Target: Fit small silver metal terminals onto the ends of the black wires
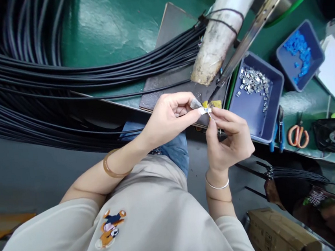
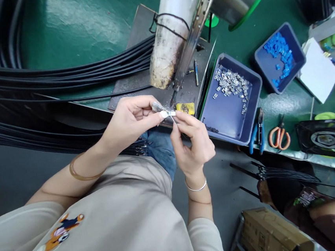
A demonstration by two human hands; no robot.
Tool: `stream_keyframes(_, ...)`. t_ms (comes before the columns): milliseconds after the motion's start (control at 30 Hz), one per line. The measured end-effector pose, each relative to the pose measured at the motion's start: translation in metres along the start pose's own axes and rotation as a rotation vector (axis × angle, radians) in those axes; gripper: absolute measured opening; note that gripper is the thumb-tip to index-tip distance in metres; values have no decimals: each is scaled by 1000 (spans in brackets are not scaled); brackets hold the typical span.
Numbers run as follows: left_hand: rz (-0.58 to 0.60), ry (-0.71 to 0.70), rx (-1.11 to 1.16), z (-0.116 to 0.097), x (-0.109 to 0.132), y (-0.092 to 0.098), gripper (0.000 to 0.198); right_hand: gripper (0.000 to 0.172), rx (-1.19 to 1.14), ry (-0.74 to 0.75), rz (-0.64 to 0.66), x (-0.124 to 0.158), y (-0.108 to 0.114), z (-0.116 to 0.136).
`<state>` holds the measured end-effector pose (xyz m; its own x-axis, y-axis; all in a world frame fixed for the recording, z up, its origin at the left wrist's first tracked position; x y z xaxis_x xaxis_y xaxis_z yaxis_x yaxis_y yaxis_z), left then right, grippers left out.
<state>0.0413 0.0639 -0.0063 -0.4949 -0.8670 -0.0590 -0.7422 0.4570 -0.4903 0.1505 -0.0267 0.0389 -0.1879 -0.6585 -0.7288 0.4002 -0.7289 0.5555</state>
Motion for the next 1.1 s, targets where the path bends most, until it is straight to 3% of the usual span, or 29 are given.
stream_keyframes(333, 7, 29, -40, 5, -9, 0, 12, 12, -161, -148, 81, -4, -11, -14)
stream_keyframes(567, 5, 71, 10, 3, -9, 0, 13, 19, -112, -112, 90, -2, -11, -14)
stream_keyframes(1100, -29, 8, -24, -3, -10, 0, 14, 19, -93, -53, 96, -7, -9, -9)
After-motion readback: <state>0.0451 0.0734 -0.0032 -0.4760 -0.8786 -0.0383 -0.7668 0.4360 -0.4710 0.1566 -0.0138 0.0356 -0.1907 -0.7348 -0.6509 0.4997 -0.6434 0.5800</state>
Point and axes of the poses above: each hand's wrist, its own x-axis away from the middle knuckle, its own y-axis out of the back of the hand, z = x × y, the point moved 7 cm from there along -x, towards the middle knuckle, and after that the axes turned 11 degrees about x, right-handed, at the moved point
